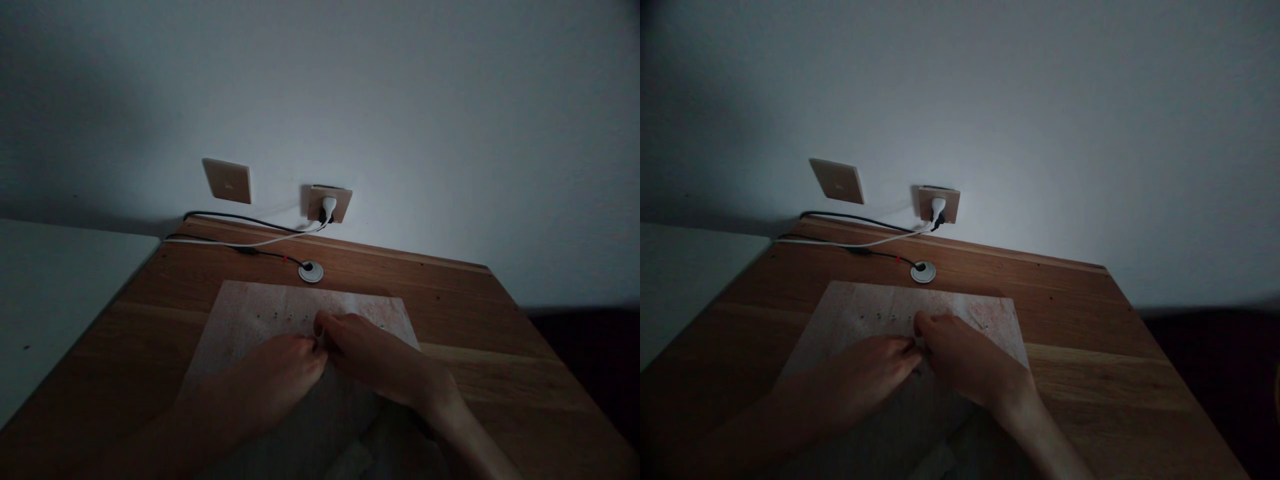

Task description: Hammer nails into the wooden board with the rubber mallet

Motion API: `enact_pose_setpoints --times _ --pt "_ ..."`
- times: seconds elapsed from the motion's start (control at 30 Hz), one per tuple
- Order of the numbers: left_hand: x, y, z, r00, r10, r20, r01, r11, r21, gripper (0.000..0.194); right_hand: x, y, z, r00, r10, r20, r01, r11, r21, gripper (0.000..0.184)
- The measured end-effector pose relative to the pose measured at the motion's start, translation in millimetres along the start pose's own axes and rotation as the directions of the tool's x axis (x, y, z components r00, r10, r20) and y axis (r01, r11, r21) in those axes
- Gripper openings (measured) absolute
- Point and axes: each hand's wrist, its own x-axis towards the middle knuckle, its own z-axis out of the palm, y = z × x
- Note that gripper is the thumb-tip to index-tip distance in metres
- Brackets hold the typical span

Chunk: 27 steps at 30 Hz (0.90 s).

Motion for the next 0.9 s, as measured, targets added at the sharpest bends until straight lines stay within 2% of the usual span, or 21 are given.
enact_pose_setpoints --times 0.17,0.27,0.37,0.53,0.73,0.8,0.9 --pt "10.7 7.6 -3.0 0.990 -0.134 -0.036 0.138 0.976 0.168 0.038 -0.7 -0.5 -0.6 1.000 0.010 -0.015 -0.010 1.000 -0.009 0.024" --pt "14.9 10.6 -1.2 0.990 -0.137 -0.028 0.139 0.942 0.305 0.033 -2.3 0.1 -0.6 0.998 0.037 -0.040 -0.039 0.999 -0.030 0.029" --pt "15.9 11.4 1.7 0.987 -0.159 -0.024 0.157 0.923 0.351 0.030 -3.6 -0.9 -0.5 0.998 0.039 -0.046 -0.040 0.998 -0.037 0.032" --pt "14.5 6.6 8.8 0.975 -0.214 -0.063 0.223 0.947 0.231 0.034 -2.4 -2.9 -0.1 0.999 0.003 -0.045 -0.004 1.000 -0.020 0.024" --pt "10.8 7.2 3.8 0.980 -0.166 -0.106 0.168 0.986 0.008 0.038 3.9 -1.3 1.6 0.999 -0.017 -0.038 0.016 1.000 -0.005 0.018" --pt "8.5 7.5 -0.5 0.982 -0.162 -0.099 0.159 0.987 -0.030 0.043 6.1 -1.9 2.0 0.999 -0.028 -0.026 0.028 1.000 0.005 0.018" --pt "4.3 6.2 -4.4 0.984 -0.176 -0.032 0.175 0.984 -0.024 0.043 7.8 -3.2 1.4 0.999 -0.034 -0.017 0.035 0.999 0.014 0.021"
